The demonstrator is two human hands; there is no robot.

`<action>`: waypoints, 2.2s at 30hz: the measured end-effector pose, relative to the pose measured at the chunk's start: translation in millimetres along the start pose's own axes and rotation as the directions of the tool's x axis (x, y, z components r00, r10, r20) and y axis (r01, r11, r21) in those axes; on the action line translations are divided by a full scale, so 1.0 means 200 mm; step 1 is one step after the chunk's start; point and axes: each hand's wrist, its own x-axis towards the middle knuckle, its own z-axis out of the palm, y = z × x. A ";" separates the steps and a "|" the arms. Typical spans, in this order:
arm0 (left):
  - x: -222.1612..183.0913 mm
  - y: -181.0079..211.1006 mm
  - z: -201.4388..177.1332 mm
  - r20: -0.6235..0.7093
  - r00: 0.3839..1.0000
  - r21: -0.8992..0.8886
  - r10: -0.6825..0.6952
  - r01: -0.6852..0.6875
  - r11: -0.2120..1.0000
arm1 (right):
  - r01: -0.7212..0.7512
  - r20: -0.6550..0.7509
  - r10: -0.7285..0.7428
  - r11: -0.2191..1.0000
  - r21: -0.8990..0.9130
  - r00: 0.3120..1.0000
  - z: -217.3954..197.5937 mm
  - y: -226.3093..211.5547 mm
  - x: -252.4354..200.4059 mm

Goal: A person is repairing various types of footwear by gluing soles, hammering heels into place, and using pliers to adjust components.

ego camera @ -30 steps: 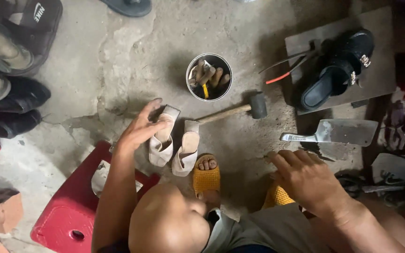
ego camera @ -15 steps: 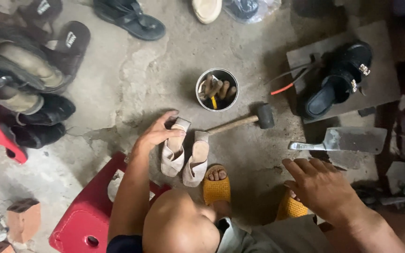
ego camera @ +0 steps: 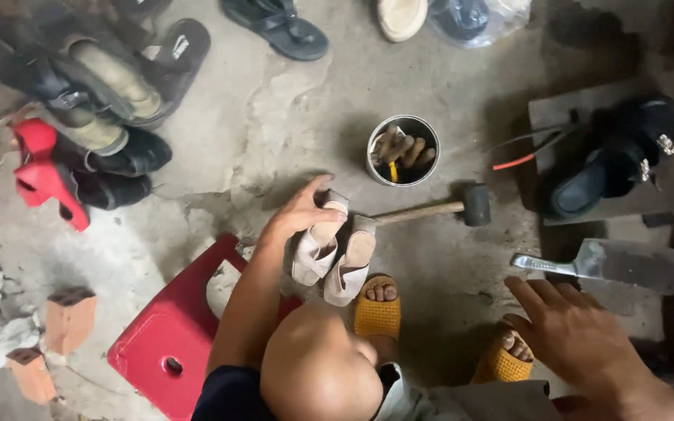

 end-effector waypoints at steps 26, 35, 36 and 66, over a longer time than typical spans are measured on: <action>0.01 -0.26 0.01 -0.198 0.952 -0.302 0.235 -0.288 0.909 | -0.014 0.217 -0.014 0.992 0.128 0.976 -0.44 -0.13 0.05; -0.14 -0.16 -0.18 -0.179 0.812 -0.519 0.556 -0.558 0.647 | -0.032 0.261 -0.009 0.988 0.153 0.965 -0.54 -0.16 0.02; -0.16 -0.12 -0.19 -0.157 0.770 -0.529 0.619 -0.595 0.605 | -0.018 0.228 -0.018 0.988 0.155 0.974 -0.55 -0.16 0.02; -0.93 1.09 0.33 0.333 0.227 -0.093 0.915 -0.958 0.271 | 0.497 -0.481 0.238 -0.007 0.868 0.844 -0.71 -0.14 -0.22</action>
